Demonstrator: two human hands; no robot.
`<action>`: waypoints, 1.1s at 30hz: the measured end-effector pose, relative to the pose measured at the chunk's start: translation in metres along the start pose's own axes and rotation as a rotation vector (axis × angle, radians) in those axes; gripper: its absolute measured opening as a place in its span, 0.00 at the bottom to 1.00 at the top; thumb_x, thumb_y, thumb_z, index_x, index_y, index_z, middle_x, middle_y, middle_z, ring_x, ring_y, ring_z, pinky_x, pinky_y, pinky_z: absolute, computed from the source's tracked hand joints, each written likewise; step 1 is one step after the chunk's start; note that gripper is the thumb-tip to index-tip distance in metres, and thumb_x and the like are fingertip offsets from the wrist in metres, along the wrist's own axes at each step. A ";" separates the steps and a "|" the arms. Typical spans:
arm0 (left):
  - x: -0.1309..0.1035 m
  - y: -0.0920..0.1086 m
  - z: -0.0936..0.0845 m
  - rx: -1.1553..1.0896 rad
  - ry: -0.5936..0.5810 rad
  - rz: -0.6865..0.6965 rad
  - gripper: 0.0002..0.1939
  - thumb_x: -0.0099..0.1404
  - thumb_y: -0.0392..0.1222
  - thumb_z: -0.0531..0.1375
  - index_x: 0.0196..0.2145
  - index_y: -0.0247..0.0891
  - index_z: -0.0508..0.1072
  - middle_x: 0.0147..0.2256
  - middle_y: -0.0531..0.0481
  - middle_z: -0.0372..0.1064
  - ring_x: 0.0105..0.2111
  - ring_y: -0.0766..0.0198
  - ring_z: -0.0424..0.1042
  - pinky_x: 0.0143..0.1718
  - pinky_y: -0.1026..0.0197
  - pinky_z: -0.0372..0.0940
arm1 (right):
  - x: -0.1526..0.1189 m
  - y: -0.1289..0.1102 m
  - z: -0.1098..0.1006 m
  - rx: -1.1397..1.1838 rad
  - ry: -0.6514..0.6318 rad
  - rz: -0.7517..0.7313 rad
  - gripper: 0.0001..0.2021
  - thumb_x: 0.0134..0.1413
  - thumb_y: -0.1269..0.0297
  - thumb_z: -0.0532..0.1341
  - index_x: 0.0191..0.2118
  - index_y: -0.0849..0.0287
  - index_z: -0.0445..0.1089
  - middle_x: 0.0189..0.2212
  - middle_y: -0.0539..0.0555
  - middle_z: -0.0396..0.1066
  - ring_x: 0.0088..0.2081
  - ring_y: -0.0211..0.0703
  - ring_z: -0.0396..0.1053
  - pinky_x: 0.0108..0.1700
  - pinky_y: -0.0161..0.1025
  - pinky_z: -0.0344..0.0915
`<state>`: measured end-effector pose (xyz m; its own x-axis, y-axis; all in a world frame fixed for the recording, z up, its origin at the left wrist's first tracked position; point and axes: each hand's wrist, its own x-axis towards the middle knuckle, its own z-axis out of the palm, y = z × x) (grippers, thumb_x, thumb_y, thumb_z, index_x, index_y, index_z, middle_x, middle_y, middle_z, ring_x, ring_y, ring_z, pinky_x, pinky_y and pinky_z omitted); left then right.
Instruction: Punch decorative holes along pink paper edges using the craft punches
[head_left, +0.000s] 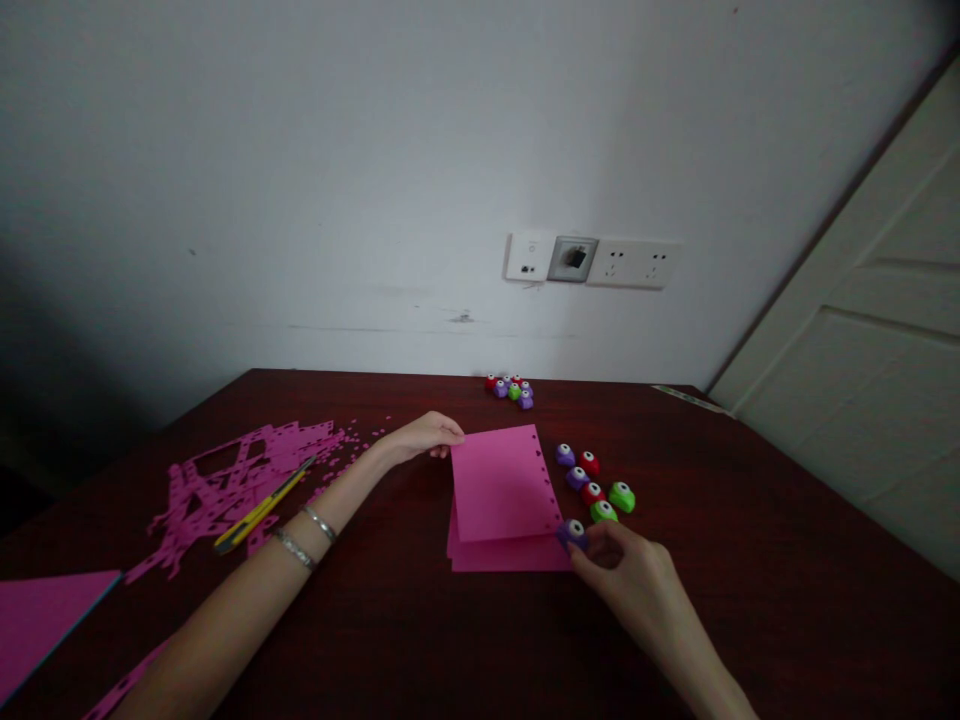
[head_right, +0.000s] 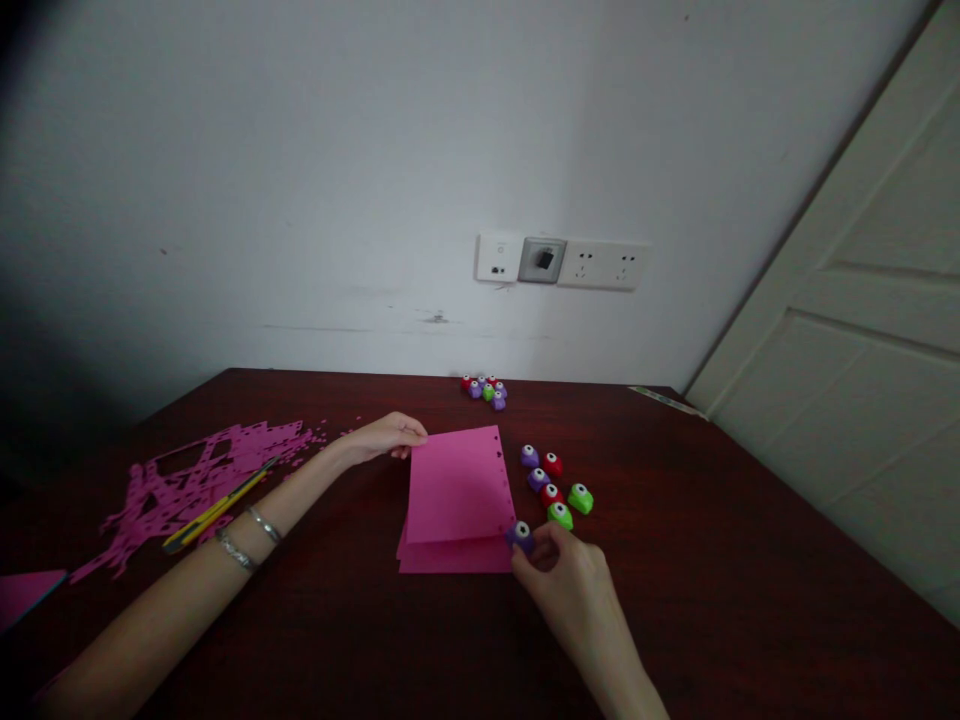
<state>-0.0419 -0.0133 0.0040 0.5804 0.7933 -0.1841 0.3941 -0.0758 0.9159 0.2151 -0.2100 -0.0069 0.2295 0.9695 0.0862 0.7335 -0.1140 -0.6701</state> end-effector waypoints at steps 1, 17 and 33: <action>0.000 0.000 -0.001 -0.015 0.007 -0.008 0.12 0.52 0.44 0.60 0.30 0.32 0.73 0.18 0.54 0.62 0.17 0.73 0.58 0.19 0.67 0.48 | 0.000 0.001 0.000 0.015 0.000 -0.007 0.09 0.43 0.56 0.59 0.24 0.56 0.68 0.21 0.52 0.73 0.25 0.43 0.71 0.27 0.34 0.63; 0.001 0.001 0.002 -0.114 0.033 -0.032 0.09 0.50 0.42 0.61 0.28 0.32 0.72 0.18 0.54 0.62 0.18 0.73 0.57 0.21 0.66 0.50 | 0.001 0.002 0.005 -0.107 0.028 0.028 0.10 0.46 0.55 0.58 0.22 0.55 0.64 0.20 0.51 0.72 0.23 0.44 0.70 0.27 0.36 0.60; 0.003 -0.003 0.006 -0.211 0.006 -0.061 0.10 0.50 0.41 0.63 0.28 0.30 0.73 0.18 0.53 0.64 0.17 0.74 0.58 0.21 0.66 0.52 | -0.001 0.002 0.007 -0.207 0.075 0.008 0.12 0.48 0.54 0.57 0.22 0.55 0.64 0.19 0.50 0.71 0.24 0.45 0.71 0.27 0.36 0.58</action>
<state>-0.0376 -0.0142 -0.0013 0.5553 0.7964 -0.2396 0.2697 0.1001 0.9577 0.2118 -0.2092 -0.0130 0.2773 0.9503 0.1415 0.8452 -0.1713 -0.5063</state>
